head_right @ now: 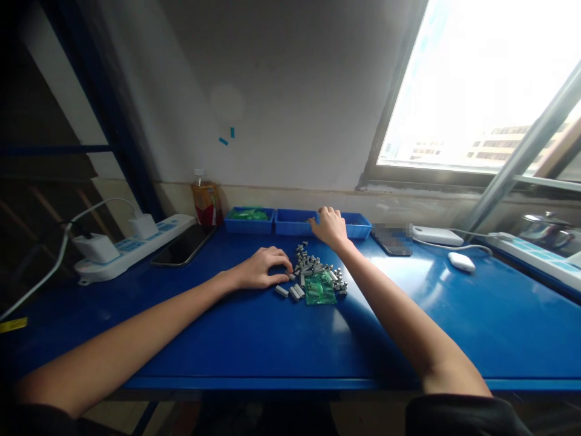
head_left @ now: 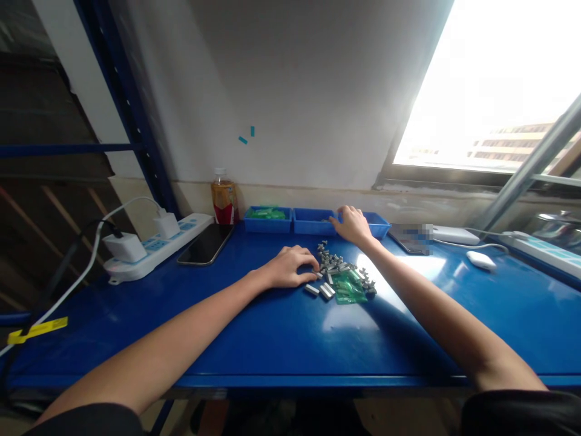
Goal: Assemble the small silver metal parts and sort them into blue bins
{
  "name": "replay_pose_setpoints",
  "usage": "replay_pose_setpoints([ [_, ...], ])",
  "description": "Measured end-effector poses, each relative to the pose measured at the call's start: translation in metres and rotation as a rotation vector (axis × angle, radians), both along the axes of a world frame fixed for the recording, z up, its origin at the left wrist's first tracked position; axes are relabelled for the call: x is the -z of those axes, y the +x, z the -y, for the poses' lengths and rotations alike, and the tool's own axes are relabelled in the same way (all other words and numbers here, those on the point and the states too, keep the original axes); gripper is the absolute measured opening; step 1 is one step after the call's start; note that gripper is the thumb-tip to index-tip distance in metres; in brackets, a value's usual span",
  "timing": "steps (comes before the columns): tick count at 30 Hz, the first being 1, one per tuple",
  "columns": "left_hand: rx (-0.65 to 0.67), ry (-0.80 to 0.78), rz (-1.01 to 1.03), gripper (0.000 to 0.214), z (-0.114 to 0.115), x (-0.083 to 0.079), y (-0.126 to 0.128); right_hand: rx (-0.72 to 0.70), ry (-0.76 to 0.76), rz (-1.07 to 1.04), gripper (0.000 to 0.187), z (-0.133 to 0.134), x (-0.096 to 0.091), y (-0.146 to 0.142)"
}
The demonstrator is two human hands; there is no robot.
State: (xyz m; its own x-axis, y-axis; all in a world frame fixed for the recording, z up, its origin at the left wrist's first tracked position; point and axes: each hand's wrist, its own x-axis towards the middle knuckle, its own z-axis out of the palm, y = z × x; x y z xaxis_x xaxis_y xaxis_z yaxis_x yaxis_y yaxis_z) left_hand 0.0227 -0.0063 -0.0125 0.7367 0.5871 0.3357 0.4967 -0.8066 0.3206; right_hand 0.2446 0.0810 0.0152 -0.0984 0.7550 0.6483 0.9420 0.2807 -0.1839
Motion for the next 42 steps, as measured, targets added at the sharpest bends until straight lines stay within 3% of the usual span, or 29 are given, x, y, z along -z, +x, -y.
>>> replay_pose_setpoints([
  [2, -0.024, 0.011, 0.018, 0.017, -0.001, 0.001, 0.001, -0.064, -0.020, 0.009, 0.030, 0.013, 0.005, 0.001],
  [6, -0.048, -0.029, 0.116, 0.015, -0.009, 0.007, 0.000, -0.353, -0.032, 0.072, 0.020, 0.066, 0.016, -0.005],
  [11, -0.138, -0.179, 0.350, 0.017, -0.012, 0.009, -0.003, -0.482, -0.067, 0.178, 0.020, 0.105, 0.023, -0.021],
  [16, -0.132, -0.178, 0.375, 0.017, -0.006, 0.007, -0.004, -0.525, -0.049, 0.194, 0.011, 0.104, 0.025, -0.029],
  [22, -0.071, -0.197, 0.334, 0.027, 0.001, 0.004, -0.004, -0.518, -0.043, 0.138, 0.018, 0.102, 0.031, -0.028],
  [27, -0.127, -0.119, 0.339, 0.021, 0.001, 0.004, -0.004, -0.494, -0.050, 0.120, 0.021, 0.099, 0.033, -0.028],
  [31, -0.144, -0.148, 0.352, 0.026, -0.001, 0.004, -0.003, -0.496, -0.044, 0.063, 0.017, 0.104, 0.032, -0.031],
  [36, -0.122, -0.206, 0.347, 0.037, 0.000, 0.002, -0.004, -0.500, 0.036, 0.163, 0.017, 0.108, 0.022, -0.032],
  [39, -0.164, -0.271, 0.279, 0.036, 0.004, -0.002, -0.008, -0.408, 0.095, 0.168, 0.021, 0.089, 0.014, -0.025],
  [42, -0.062, -0.220, 0.081, 0.037, 0.012, -0.010, -0.014, -0.217, 0.114, 0.086, 0.025, 0.049, 0.009, -0.012],
])
